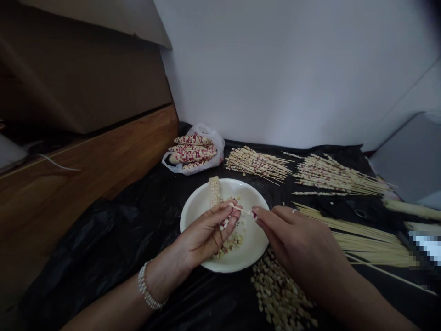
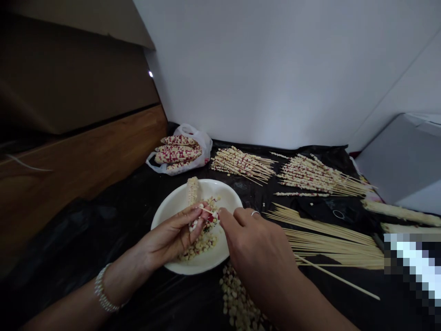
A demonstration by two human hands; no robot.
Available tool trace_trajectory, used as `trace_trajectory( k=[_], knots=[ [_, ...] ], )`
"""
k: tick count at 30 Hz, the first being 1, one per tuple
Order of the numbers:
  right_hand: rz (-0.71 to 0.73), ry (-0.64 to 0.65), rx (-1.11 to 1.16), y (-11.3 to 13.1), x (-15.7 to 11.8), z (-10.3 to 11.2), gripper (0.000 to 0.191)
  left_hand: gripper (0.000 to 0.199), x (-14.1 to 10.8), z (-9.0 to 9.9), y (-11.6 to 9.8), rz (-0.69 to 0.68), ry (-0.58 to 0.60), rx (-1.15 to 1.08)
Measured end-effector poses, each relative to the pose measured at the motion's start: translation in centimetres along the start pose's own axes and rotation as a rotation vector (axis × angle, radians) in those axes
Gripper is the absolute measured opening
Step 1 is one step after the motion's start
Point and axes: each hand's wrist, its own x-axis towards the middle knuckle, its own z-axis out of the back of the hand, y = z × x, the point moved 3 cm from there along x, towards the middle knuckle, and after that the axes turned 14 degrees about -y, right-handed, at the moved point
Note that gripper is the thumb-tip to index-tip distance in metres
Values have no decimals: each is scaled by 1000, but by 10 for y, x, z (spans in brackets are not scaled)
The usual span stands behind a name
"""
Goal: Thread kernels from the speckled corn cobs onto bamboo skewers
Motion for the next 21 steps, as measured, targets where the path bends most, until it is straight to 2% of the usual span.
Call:
trace_trajectory(
  k=[9,13,21],
  knots=[
    [41,-33,-80,0,-1,-5,24,16,0,1,2,-14,16,8],
    [54,-37,-97,0,-1,-4,23,8,-1,-2,0,-3,9,-19],
    [73,-22,-105,1,-2,-2,26,13,0,-1,0,23,-19,-26]
  ],
)
